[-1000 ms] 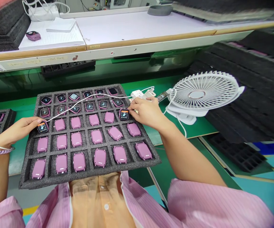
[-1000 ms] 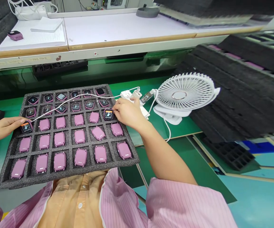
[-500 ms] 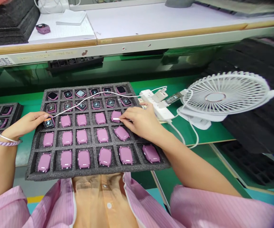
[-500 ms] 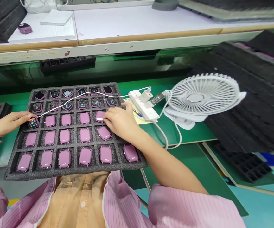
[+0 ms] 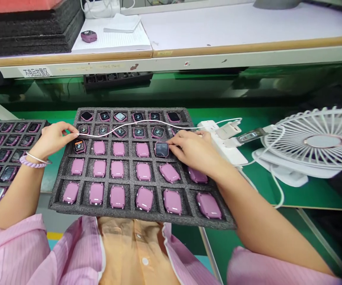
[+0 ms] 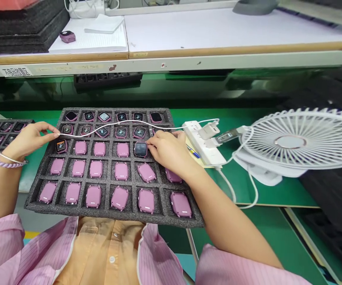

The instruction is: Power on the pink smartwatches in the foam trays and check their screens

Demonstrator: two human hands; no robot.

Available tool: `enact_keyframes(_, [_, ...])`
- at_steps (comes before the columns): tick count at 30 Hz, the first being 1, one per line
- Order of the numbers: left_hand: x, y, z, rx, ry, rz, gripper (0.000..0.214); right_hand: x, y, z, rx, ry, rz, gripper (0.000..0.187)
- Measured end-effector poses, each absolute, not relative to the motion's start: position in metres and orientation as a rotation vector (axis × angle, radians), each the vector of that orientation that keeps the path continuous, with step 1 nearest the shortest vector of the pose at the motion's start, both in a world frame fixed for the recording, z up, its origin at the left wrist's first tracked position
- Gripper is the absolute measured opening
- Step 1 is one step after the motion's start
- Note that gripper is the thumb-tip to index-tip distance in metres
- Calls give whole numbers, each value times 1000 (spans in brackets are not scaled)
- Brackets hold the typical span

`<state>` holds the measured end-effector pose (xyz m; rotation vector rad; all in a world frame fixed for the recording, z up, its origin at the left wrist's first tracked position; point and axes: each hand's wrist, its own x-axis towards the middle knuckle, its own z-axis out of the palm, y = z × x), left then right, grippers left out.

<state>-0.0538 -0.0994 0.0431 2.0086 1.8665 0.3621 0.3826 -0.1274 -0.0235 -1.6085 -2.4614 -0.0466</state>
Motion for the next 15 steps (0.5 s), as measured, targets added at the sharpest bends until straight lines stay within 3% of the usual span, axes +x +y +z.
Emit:
enact_keyframes(4, [-18, -116, 38, 2114, 1660, 378, 29, 380, -133, -35, -1553, -2373, -113, 30])
enact_keyframes(8, [14, -130, 29, 2468, 1559, 139, 10, 383, -135, -42, -1476, -2357, -101, 28])
enact_keyframes(12, [23, -131, 31, 2862, 1539, -60, 30, 381, -134, -44, -1432, -2353, -123, 26])
enact_keyframes(15, [20, -122, 38, 2978, 1463, -147, 30, 380, -134, -43, -1438, -2344, -135, 25])
